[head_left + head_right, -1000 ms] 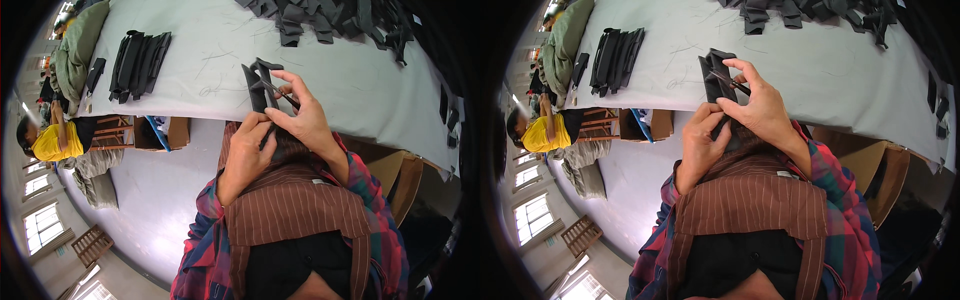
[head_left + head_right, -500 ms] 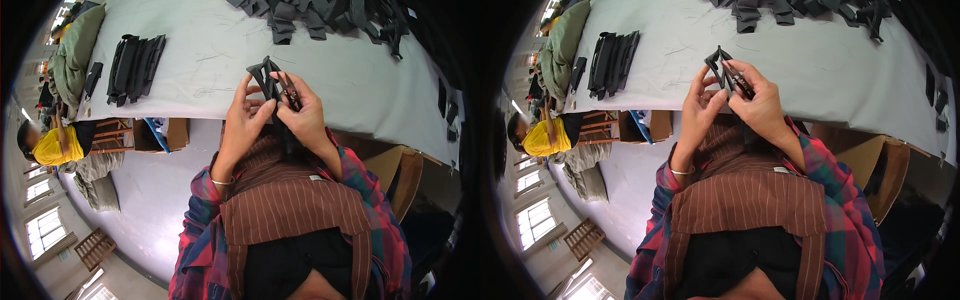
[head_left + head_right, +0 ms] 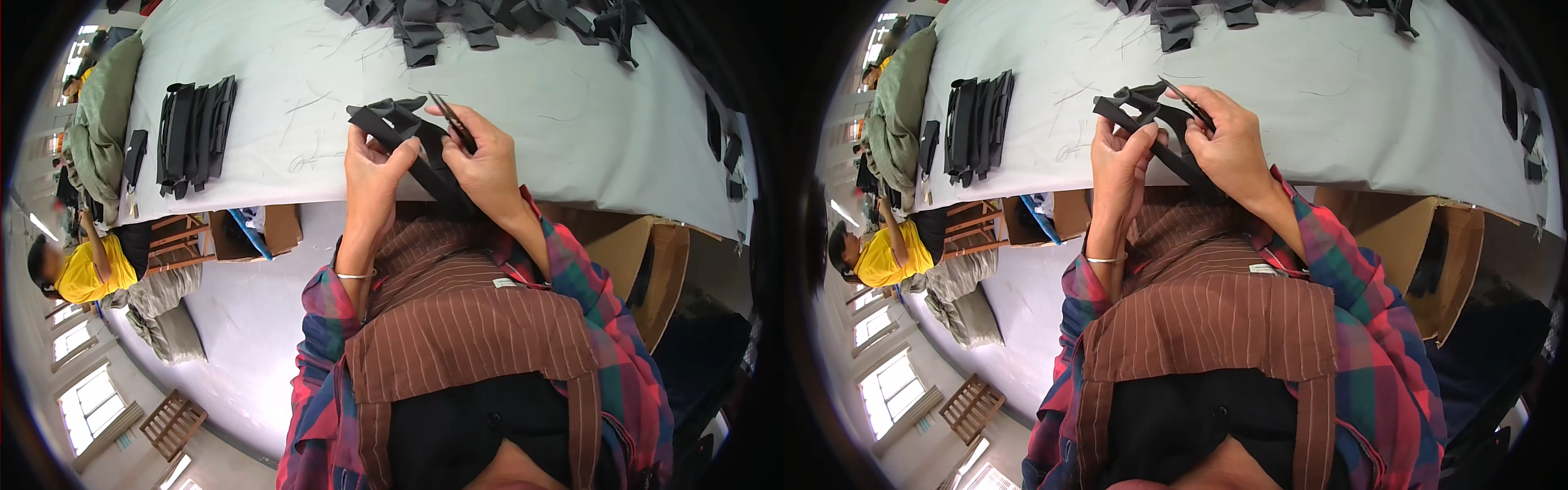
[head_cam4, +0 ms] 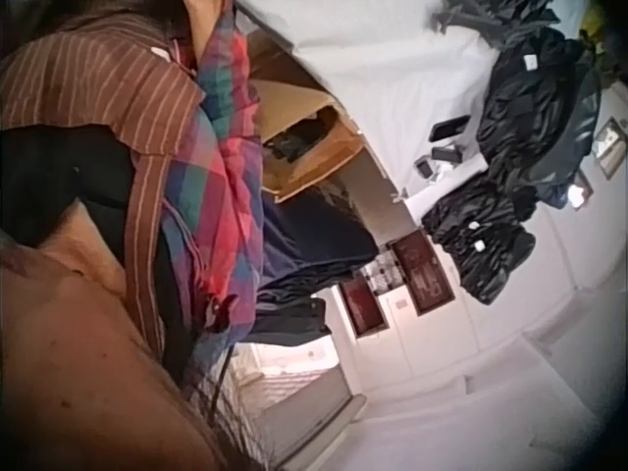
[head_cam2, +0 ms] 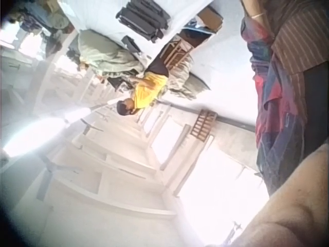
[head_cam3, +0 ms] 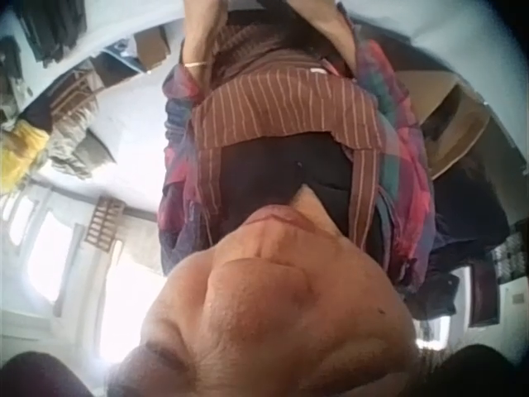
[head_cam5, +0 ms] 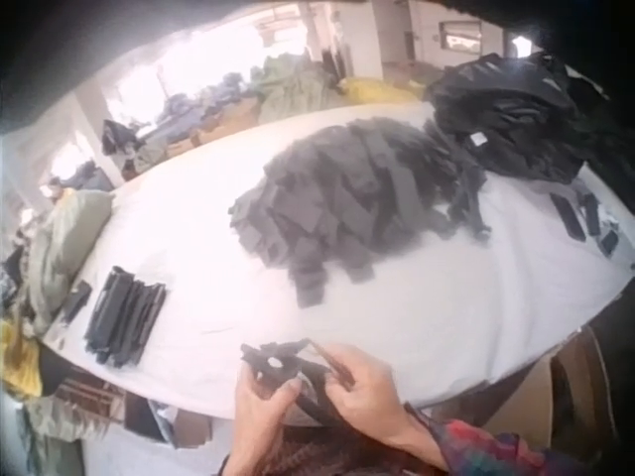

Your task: Trimming and cleaning excess threads or edges from small black fabric pieces using a small tool.

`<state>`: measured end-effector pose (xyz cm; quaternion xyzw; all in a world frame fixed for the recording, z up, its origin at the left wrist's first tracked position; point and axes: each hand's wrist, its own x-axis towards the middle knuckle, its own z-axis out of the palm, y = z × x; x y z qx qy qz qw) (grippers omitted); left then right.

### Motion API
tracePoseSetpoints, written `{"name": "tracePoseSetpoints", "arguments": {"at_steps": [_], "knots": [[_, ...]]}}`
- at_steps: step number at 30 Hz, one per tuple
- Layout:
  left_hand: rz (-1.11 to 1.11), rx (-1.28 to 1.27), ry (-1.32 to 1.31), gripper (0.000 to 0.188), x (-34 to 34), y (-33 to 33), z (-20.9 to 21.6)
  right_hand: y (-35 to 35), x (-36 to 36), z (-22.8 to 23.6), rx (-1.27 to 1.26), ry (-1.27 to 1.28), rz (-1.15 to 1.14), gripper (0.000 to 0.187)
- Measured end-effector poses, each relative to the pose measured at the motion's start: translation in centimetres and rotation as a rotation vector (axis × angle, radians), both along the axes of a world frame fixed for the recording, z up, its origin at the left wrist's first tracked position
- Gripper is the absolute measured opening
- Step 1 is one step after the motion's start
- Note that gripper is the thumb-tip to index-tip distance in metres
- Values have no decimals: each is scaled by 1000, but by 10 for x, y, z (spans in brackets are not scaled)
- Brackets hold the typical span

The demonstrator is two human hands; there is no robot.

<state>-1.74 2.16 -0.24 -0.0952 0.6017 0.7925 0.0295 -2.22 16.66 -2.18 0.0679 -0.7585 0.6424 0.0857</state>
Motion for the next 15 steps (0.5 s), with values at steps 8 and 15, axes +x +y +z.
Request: {"name": "tracePoseSetpoints", "arguments": {"at_steps": [8, 15], "knots": [[-208, 33, -51, 36, -12, -2, -9, 46, -2, 9, 200, -62, 40, 29], [-151, 87, -72, 42, 0, -13, 7, 85, 1, 11, 83, -102, -126, 22]]}}
